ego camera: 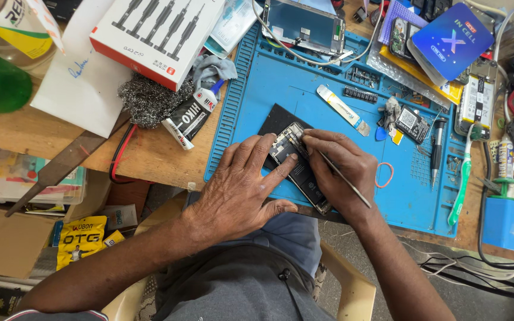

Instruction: The person works on a disassembled smartphone on a blue repair mat, prying at the phone's edge with a metal pry tool and repositioning the phone body. They then brush the phone's interior with a small brush and finally lift and align the screen assembly over the phone body.

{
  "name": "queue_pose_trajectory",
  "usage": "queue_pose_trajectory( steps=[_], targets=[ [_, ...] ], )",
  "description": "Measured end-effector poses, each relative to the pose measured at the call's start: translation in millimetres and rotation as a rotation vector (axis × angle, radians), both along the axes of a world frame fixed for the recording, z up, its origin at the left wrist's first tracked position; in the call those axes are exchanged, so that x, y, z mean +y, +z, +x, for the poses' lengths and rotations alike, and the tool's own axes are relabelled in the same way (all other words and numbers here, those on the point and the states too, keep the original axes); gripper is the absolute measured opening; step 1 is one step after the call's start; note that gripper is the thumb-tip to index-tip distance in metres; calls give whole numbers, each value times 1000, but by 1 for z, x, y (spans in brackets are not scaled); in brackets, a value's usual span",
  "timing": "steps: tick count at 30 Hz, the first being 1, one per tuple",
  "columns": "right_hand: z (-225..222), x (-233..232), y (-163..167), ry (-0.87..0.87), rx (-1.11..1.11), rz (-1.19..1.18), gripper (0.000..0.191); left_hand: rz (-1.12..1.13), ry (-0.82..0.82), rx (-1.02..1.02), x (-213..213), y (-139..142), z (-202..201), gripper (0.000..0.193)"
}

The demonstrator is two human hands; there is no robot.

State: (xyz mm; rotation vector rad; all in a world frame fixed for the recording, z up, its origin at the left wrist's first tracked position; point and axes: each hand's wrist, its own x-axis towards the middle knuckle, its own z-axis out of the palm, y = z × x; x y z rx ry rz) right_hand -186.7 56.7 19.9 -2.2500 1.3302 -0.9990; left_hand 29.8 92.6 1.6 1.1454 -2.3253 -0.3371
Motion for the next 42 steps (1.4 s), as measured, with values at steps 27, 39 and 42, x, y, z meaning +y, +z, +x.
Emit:
queue_pose_trajectory(
  steps=[27,39,42],
  targets=[
    [-1,3,-3,91,77,-58,18,4,-10,6,-2,-1,1,73],
    [3,8,2,172,156,-102,20,19,25,-5,2,-2,0,74],
    [4,9,4,210,173,-104,20,14,15,-23,1,-3,1,75]
  ],
)
